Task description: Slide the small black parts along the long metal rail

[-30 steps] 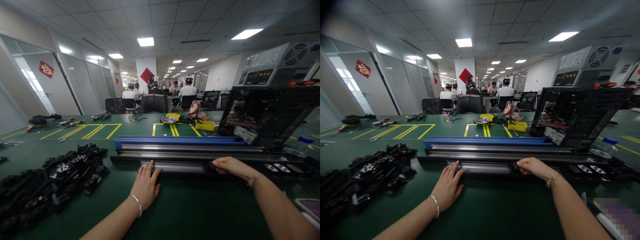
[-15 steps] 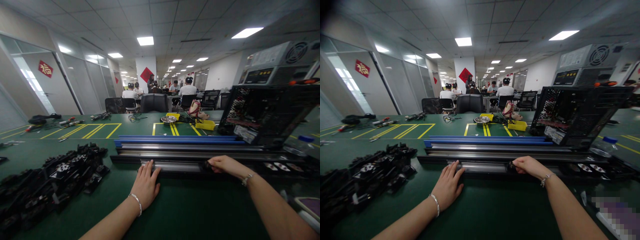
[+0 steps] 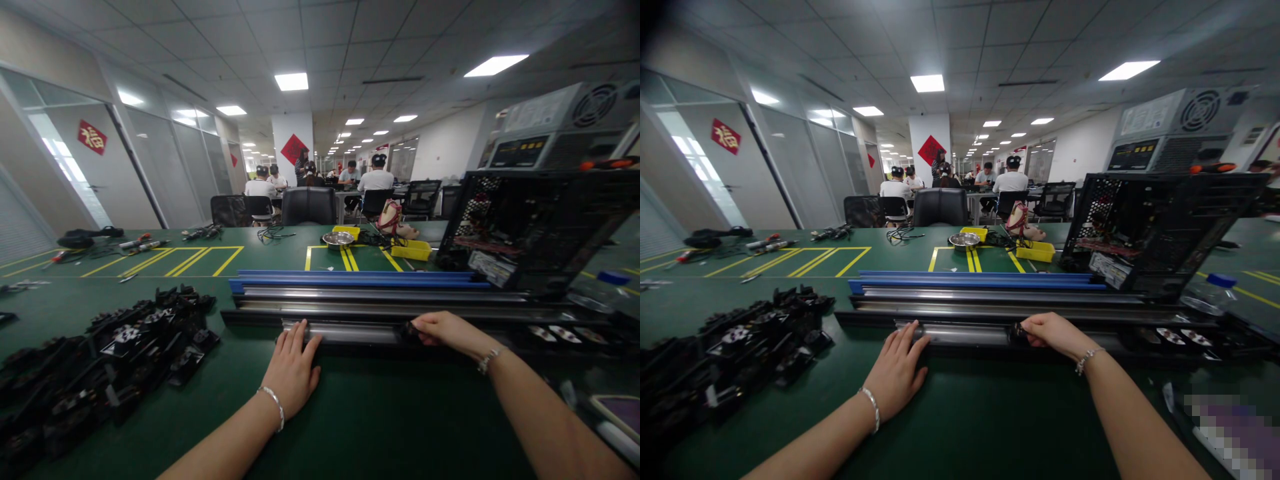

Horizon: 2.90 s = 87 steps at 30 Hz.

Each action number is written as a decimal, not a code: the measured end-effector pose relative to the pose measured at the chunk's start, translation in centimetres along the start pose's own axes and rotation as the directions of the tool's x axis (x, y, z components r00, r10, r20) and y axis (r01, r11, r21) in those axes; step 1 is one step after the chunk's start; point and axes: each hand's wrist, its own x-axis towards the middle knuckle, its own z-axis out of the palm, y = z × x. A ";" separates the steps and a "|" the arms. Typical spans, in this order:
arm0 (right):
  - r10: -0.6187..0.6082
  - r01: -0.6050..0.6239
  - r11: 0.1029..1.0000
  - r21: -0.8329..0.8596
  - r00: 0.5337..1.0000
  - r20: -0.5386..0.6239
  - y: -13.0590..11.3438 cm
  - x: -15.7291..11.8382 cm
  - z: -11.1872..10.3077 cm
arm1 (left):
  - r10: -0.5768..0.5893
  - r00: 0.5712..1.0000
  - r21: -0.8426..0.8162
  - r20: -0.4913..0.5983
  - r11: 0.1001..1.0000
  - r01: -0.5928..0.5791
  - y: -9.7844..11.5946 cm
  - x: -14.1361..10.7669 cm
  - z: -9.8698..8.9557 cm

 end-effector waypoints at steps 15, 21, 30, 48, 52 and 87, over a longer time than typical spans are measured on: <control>-0.006 0.005 0.999 0.041 1.000 0.021 0.0 0.4 0.7 | 0.010 1.000 0.000 -0.002 1.000 -0.010 -0.1 0.0 0.1; -0.007 0.006 0.999 0.050 1.000 0.010 -0.2 0.4 1.0 | -0.001 1.000 -0.002 0.008 1.000 0.001 0.1 0.1 -0.1; -0.090 0.090 0.996 -0.022 0.996 0.005 -0.2 0.6 2.0 | -0.002 1.000 -0.013 0.012 1.000 0.002 0.0 0.0 0.0; -0.125 0.124 0.989 -0.080 0.992 -0.017 -0.2 0.8 2.6 | 0.009 1.000 -0.004 -0.001 1.000 -0.009 0.0 0.0 0.0; -0.131 0.130 0.989 -0.065 0.991 -0.021 -0.2 0.8 2.8 | 0.011 1.000 -0.001 -0.006 1.000 -0.011 0.0 0.0 0.0; -0.157 0.144 0.977 -0.160 0.985 -0.075 -1.9 0.1 4.3 | -0.004 1.000 -0.030 0.016 1.000 0.005 0.0 0.0 -0.1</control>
